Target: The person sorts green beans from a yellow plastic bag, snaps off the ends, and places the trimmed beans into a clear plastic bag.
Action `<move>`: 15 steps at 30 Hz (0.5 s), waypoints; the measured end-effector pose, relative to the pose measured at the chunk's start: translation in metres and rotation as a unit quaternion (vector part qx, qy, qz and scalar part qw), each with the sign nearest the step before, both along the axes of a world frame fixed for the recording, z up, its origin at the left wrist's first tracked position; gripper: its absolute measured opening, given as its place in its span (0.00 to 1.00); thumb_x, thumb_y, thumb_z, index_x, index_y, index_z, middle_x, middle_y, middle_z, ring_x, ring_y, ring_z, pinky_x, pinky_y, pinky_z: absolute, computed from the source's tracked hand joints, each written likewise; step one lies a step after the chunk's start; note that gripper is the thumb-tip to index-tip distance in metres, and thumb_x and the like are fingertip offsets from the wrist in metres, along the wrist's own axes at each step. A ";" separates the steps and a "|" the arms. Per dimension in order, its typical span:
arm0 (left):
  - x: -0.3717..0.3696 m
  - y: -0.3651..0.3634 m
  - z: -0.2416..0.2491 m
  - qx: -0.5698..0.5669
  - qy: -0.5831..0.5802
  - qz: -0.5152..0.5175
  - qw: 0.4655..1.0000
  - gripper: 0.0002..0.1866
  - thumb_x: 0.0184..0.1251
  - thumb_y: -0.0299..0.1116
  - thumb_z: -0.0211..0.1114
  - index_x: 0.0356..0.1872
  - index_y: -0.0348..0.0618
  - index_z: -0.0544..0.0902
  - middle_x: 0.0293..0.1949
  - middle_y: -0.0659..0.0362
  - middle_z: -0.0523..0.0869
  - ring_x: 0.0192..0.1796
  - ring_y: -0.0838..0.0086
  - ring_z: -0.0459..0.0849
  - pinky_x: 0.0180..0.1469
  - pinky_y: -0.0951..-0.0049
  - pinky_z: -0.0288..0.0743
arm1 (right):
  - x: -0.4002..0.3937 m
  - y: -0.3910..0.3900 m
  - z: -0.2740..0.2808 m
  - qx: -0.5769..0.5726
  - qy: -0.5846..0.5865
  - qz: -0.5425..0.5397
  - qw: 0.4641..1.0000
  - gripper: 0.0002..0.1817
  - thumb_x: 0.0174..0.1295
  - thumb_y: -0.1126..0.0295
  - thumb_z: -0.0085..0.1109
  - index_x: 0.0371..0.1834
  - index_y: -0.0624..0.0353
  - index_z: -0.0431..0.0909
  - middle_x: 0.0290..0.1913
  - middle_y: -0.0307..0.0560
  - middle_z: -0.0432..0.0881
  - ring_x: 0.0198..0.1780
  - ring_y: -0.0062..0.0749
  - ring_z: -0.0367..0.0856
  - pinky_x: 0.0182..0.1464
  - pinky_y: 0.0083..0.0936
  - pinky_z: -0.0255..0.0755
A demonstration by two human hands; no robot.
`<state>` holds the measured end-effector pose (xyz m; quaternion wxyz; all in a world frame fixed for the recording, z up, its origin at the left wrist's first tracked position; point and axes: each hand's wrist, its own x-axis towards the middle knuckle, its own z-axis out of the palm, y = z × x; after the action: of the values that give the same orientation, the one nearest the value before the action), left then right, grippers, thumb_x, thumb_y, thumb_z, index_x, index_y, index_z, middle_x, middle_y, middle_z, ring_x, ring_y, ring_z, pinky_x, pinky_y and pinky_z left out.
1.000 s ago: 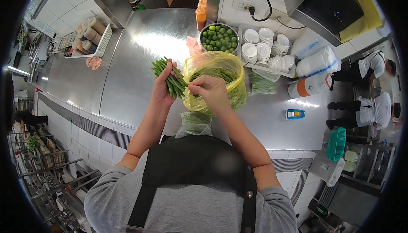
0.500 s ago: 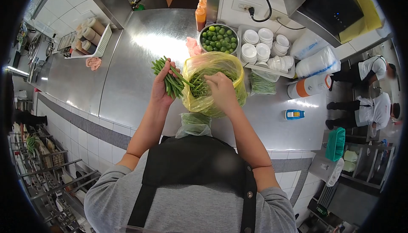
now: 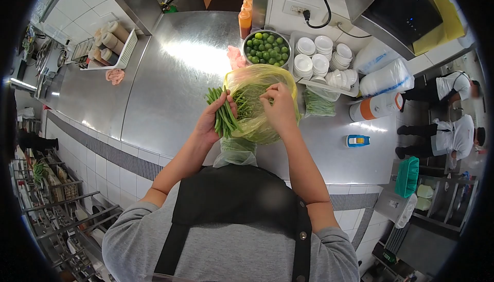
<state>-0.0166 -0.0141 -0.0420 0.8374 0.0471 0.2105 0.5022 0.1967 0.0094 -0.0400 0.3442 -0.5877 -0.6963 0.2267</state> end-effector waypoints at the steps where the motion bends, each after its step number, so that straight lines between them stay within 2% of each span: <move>1: 0.003 -0.003 0.001 -0.002 0.000 0.000 1.000 0.10 0.75 0.34 0.64 0.51 0.43 0.78 0.39 0.62 0.85 0.41 0.72 0.86 0.47 0.70 0.86 | 0.000 -0.002 0.008 -0.051 0.030 -0.024 0.998 0.03 0.55 0.77 0.65 0.31 0.65 0.83 0.49 0.50 0.78 0.52 0.45 0.80 0.52 0.34 0.76; 3: 0.009 -0.007 0.005 -0.043 0.018 0.013 0.999 0.12 0.73 0.34 0.66 0.52 0.42 0.78 0.36 0.62 0.85 0.39 0.73 0.87 0.42 0.70 0.86 | 0.000 -0.004 0.013 -0.052 0.028 -0.029 0.998 0.02 0.55 0.77 0.65 0.30 0.65 0.83 0.49 0.51 0.78 0.52 0.44 0.80 0.53 0.33 0.77; 5: 0.014 -0.014 0.005 -0.028 0.045 -0.013 0.999 0.13 0.73 0.33 0.66 0.52 0.40 0.78 0.36 0.62 0.85 0.39 0.73 0.87 0.43 0.70 0.86 | 0.002 -0.003 0.011 -0.053 0.027 -0.032 0.998 0.02 0.55 0.77 0.65 0.29 0.65 0.83 0.49 0.52 0.78 0.52 0.43 0.81 0.54 0.32 0.78; 7: 0.015 -0.023 0.007 -0.016 0.071 -0.037 0.997 0.13 0.73 0.33 0.66 0.51 0.39 0.78 0.36 0.62 0.84 0.39 0.73 0.87 0.43 0.69 0.86 | 0.008 -0.003 0.004 -0.040 0.040 -0.007 0.998 0.13 0.55 0.76 0.68 0.44 0.61 0.86 0.53 0.48 0.79 0.49 0.34 0.82 0.51 0.26 0.79; 8: 0.016 -0.029 0.009 -0.003 0.108 -0.081 0.991 0.12 0.73 0.32 0.65 0.51 0.38 0.78 0.34 0.61 0.83 0.38 0.74 0.85 0.45 0.68 0.85 | 0.009 -0.006 0.001 -0.044 0.040 -0.006 0.998 0.13 0.55 0.76 0.68 0.44 0.61 0.86 0.53 0.48 0.79 0.49 0.34 0.82 0.51 0.26 0.79; 10: 0.021 -0.044 0.018 0.029 0.157 -0.127 0.979 0.11 0.70 0.30 0.67 0.47 0.38 0.78 0.31 0.59 0.81 0.34 0.74 0.83 0.47 0.65 0.84 | 0.007 -0.012 0.005 -0.056 0.177 0.057 0.981 0.31 0.54 0.75 0.71 0.65 0.54 0.78 0.57 0.48 0.80 0.52 0.32 0.81 0.54 0.25 0.78; 11: 0.021 -0.051 0.019 0.025 0.157 -0.128 0.979 0.11 0.70 0.30 0.67 0.47 0.38 0.78 0.31 0.59 0.81 0.34 0.74 0.83 0.47 0.65 0.84 | 0.006 -0.017 0.009 -0.060 0.178 0.056 0.981 0.31 0.54 0.75 0.71 0.65 0.54 0.78 0.57 0.48 0.80 0.52 0.32 0.81 0.54 0.25 0.78; 13: 0.021 -0.063 0.021 0.091 0.186 -0.197 0.958 0.14 0.66 0.29 0.72 0.48 0.39 0.79 0.34 0.61 0.83 0.34 0.75 0.84 0.45 0.67 0.85 | 0.002 -0.031 0.022 -0.168 0.331 0.132 0.919 0.46 0.53 0.67 0.75 0.77 0.53 0.64 0.63 0.48 0.78 0.57 0.32 0.80 0.60 0.29 0.75; 14: 0.020 -0.066 0.022 0.089 0.179 -0.227 0.953 0.14 0.63 0.28 0.75 0.46 0.39 0.80 0.34 0.61 0.84 0.35 0.76 0.85 0.45 0.67 0.85 | 0.000 -0.039 0.027 -0.171 0.331 0.131 0.919 0.46 0.53 0.67 0.75 0.77 0.53 0.64 0.63 0.48 0.78 0.57 0.32 0.80 0.60 0.29 0.75; 15: 0.020 -0.067 0.023 0.087 0.178 -0.228 0.953 0.14 0.63 0.28 0.75 0.46 0.39 0.80 0.34 0.61 0.84 0.35 0.76 0.85 0.45 0.67 0.85 | -0.004 -0.047 0.031 -0.216 0.399 0.188 0.871 0.47 0.52 0.61 0.76 0.76 0.56 0.65 0.64 0.50 0.78 0.60 0.34 0.79 0.63 0.31 0.73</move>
<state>0.0032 -0.0815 -0.0185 0.8711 0.2551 0.2952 0.2982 0.1932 -0.0376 -0.0094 0.4080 -0.3646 -0.5309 0.6471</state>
